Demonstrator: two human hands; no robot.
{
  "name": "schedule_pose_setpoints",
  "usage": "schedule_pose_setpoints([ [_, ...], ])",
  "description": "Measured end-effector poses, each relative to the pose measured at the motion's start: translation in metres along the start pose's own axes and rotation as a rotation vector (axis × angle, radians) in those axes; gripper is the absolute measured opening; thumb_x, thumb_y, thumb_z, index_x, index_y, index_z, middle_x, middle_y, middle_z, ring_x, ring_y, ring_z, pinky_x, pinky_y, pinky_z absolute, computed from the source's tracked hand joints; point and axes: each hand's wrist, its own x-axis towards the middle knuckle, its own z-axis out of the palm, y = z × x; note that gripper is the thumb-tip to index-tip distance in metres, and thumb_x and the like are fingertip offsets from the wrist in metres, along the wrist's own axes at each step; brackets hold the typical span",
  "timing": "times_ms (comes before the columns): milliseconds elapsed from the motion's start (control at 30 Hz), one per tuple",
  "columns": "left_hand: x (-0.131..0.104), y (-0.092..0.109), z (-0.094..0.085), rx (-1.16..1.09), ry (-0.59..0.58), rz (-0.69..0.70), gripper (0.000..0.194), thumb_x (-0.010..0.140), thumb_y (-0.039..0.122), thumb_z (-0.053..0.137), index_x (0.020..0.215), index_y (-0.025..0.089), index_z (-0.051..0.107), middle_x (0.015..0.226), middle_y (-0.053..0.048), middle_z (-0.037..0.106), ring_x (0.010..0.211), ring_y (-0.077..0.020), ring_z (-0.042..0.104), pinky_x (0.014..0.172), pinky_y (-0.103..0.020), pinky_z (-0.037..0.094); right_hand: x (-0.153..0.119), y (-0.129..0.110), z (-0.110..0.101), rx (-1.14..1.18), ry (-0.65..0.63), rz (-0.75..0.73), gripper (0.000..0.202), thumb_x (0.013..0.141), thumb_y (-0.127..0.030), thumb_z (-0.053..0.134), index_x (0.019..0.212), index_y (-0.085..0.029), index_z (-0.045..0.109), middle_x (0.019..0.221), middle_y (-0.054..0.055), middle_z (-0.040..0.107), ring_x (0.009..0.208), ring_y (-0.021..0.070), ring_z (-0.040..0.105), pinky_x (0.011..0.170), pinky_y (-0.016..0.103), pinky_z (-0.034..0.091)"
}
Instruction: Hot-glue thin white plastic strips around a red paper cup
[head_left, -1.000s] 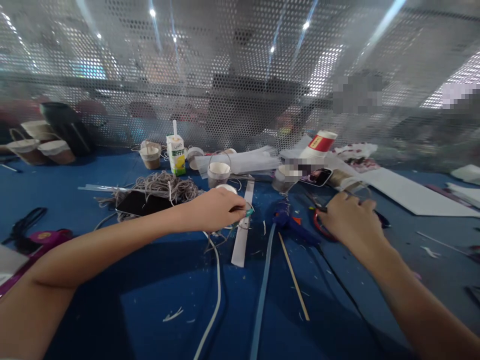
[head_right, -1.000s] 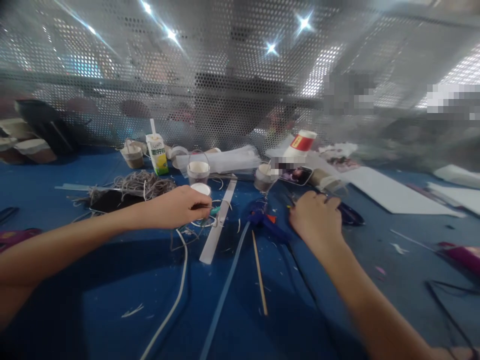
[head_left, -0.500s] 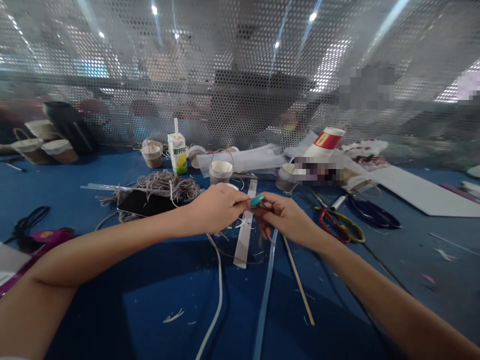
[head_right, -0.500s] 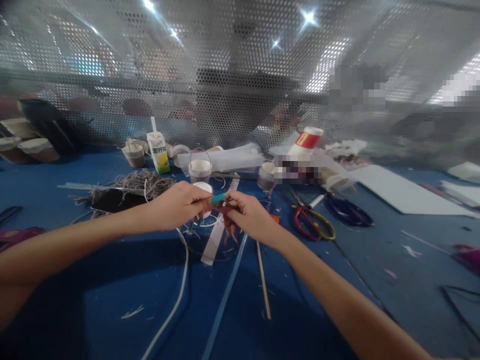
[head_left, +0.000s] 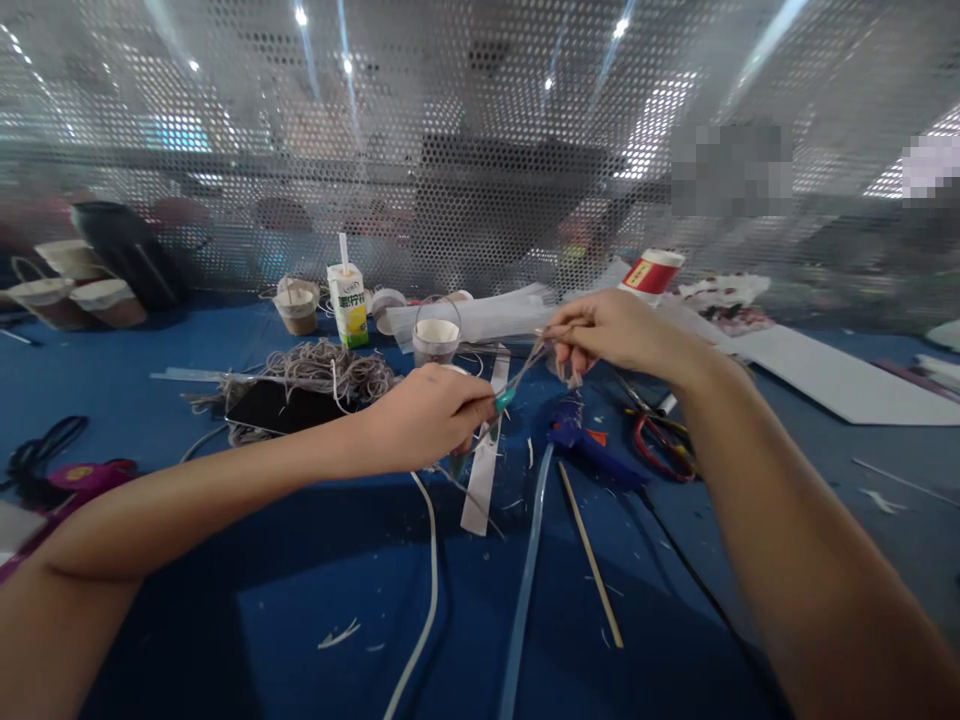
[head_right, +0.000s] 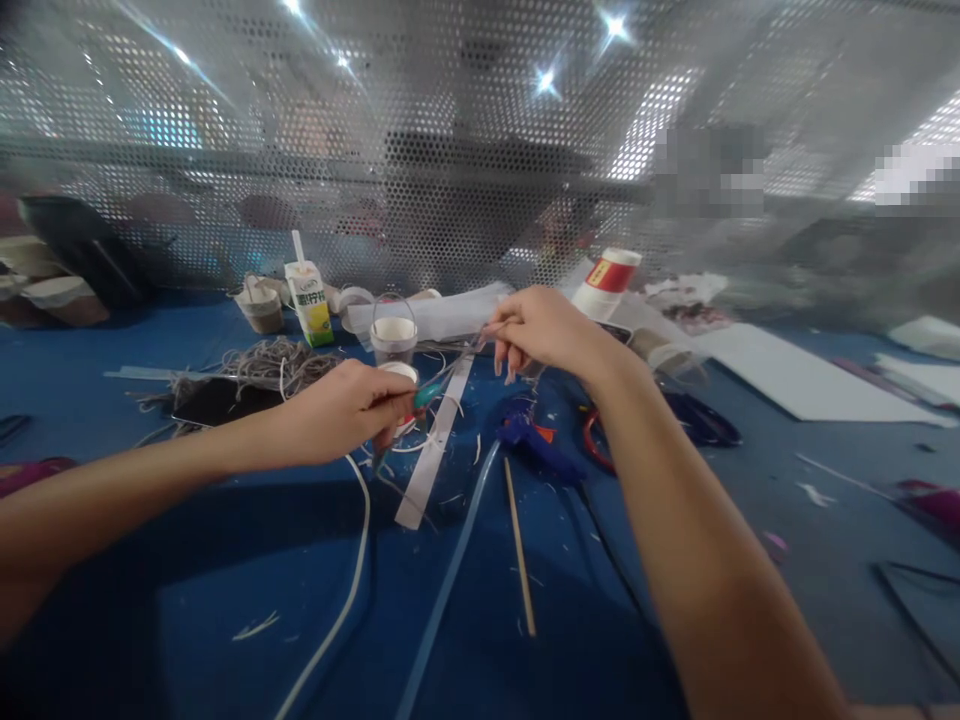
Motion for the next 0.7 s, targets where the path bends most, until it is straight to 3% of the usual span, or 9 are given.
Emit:
schedule_pose_setpoints([
  [100, -0.002, -0.006, 0.003, 0.201, -0.199, 0.083, 0.030, 0.090, 0.022, 0.041, 0.067, 0.016, 0.059, 0.068, -0.003, 0.067, 0.063, -0.0135, 0.061, 0.063, -0.027, 0.045, 0.004, 0.003, 0.003, 0.082, -0.063, 0.019, 0.020, 0.088, -0.026, 0.047, 0.070, -0.018, 0.050, 0.057, 0.004, 0.064, 0.046, 0.0119, 0.060, 0.053, 0.026, 0.048],
  [167, -0.006, -0.007, 0.006, 0.402, -0.243, 0.050, 0.025, 0.088, 0.028, 0.046, 0.073, 0.015, 0.061, 0.074, -0.008, 0.067, 0.070, -0.0197, 0.063, 0.067, -0.033, 0.047, 0.004, 0.003, 0.008, 0.122, -0.141, 0.023, 0.022, 0.089, -0.024, 0.044, 0.068, -0.018, 0.047, 0.059, 0.003, 0.065, 0.049, 0.0120, 0.061, 0.056, 0.025, 0.049],
  [233, -0.009, -0.005, 0.007, 0.553, -0.069, -0.080, 0.027, 0.088, 0.034, 0.045, 0.086, 0.012, 0.061, 0.078, -0.012, 0.066, 0.074, -0.0251, 0.064, 0.068, -0.038, 0.049, 0.002, -0.002, 0.013, 0.127, -0.220, 0.005, 0.022, 0.087, -0.019, 0.043, 0.065, -0.018, 0.048, 0.062, 0.003, 0.066, 0.055, 0.0126, 0.063, 0.060, 0.026, 0.050],
  [300, -0.009, -0.004, 0.006, 0.599, 0.189, -0.161, 0.032, 0.088, 0.037, 0.045, 0.100, 0.010, 0.056, 0.088, -0.014, 0.065, 0.085, -0.0284, 0.063, 0.072, -0.039, 0.050, -0.005, -0.011, 0.018, 0.084, -0.319, -0.034, 0.020, 0.082, -0.012, 0.044, 0.064, -0.018, 0.049, 0.065, 0.003, 0.066, 0.060, 0.0133, 0.064, 0.064, 0.025, 0.050],
  [400, -0.001, -0.014, 0.008, 0.611, 0.430, -0.105, 0.050, 0.082, 0.045, 0.055, 0.115, 0.008, 0.047, 0.117, -0.022, 0.054, 0.112, -0.0357, 0.052, 0.087, -0.045, 0.046, -0.020, -0.033, 0.029, -0.049, -0.585, -0.104, 0.021, 0.079, -0.008, 0.042, 0.064, -0.018, 0.051, 0.067, 0.004, 0.067, 0.064, 0.0148, 0.064, 0.062, 0.025, 0.047],
  [467, 0.006, -0.028, 0.011, 0.545, 0.322, -0.059, 0.066, 0.080, 0.051, 0.056, 0.126, 0.008, 0.038, 0.127, -0.024, 0.048, 0.117, -0.0371, 0.049, 0.091, -0.048, 0.044, -0.028, -0.046, 0.040, -0.080, -0.749, -0.164, 0.023, 0.082, -0.010, 0.040, 0.067, -0.017, 0.054, 0.066, 0.003, 0.066, 0.064, 0.0147, 0.062, 0.063, 0.025, 0.047],
  [567, 0.015, -0.047, 0.015, 0.398, 0.016, -0.092, 0.059, 0.082, 0.045, 0.052, 0.129, 0.012, 0.037, 0.123, -0.019, 0.055, 0.108, -0.0313, 0.058, 0.086, -0.042, 0.048, -0.029, -0.054, 0.062, -0.105, -0.754, -0.319, 0.023, 0.080, -0.007, 0.041, 0.067, -0.015, 0.058, 0.072, 0.003, 0.067, 0.064, 0.0124, 0.058, 0.064, 0.024, 0.045],
  [633, 0.017, -0.049, 0.012, 0.382, 0.046, -0.198, 0.056, 0.082, 0.047, 0.050, 0.126, 0.014, 0.041, 0.114, -0.015, 0.061, 0.097, -0.0299, 0.063, 0.080, -0.041, 0.049, -0.022, -0.049, 0.076, -0.102, -0.851, -0.329, 0.025, 0.077, -0.006, 0.043, 0.077, -0.014, 0.066, 0.078, 0.004, 0.069, 0.063, 0.0117, 0.057, 0.063, 0.024, 0.045],
  [700, 0.016, -0.046, 0.003, 0.418, 0.168, -0.225, 0.053, 0.083, 0.047, 0.049, 0.125, 0.015, 0.042, 0.115, -0.015, 0.060, 0.093, -0.0297, 0.064, 0.077, -0.040, 0.049, -0.011, -0.039, 0.084, -0.012, -0.853, -0.260, 0.031, 0.076, -0.005, 0.042, 0.091, -0.013, 0.069, 0.081, 0.004, 0.070, 0.067, 0.0118, 0.061, 0.066, 0.023, 0.047],
])
